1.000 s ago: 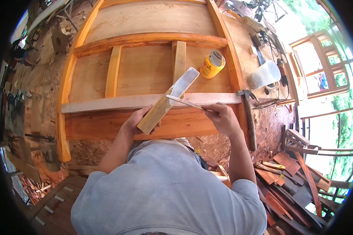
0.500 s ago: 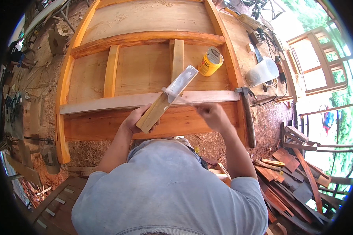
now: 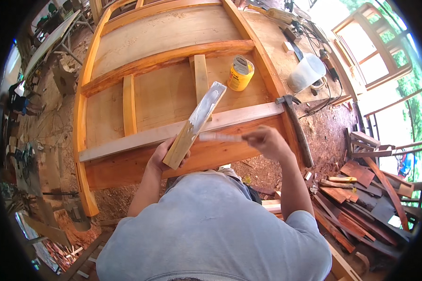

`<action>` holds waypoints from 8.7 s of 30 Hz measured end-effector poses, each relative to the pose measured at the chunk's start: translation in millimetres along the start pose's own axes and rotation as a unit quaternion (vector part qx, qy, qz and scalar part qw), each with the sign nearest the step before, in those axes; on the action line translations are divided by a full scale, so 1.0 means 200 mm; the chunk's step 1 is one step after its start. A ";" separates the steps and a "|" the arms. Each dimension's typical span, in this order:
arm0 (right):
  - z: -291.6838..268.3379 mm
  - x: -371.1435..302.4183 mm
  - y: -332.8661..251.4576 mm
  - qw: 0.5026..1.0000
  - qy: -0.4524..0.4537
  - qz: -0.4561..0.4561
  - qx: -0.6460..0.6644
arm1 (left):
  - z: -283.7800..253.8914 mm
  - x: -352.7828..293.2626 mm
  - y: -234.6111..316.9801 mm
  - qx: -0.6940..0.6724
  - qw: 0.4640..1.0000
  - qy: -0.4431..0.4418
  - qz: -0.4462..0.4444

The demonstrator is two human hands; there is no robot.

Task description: The person secures a wooden support beam to a furniture frame using a hammer and nails, then applies glue to a small wooden block using a brush and places it onto the frame.

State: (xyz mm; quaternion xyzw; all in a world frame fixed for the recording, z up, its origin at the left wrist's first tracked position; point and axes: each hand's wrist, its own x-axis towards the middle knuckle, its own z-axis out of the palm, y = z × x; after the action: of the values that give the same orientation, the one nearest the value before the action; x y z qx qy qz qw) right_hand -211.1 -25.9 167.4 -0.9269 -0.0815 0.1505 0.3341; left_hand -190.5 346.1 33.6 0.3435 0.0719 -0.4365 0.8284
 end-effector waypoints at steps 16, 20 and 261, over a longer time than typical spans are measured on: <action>0.14 0.34 0.20 0.962 0.214 0.055 0.158 | 0.04 0.00 -0.02 -0.018 1.000 -0.007 0.012; 0.20 0.32 0.29 0.962 0.271 -0.002 0.038 | 0.02 -0.01 -0.03 -0.022 0.999 -0.027 0.020; 0.18 0.38 -0.27 0.973 0.213 -0.034 -0.078 | -0.03 -0.19 0.14 -0.023 0.997 0.049 0.050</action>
State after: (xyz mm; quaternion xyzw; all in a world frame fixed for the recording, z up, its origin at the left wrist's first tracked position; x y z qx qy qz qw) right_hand -154.5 56.3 159.3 -0.9575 -0.0514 -0.0689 0.2752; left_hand -190.6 386.3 59.7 0.3483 0.1056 -0.3754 0.8524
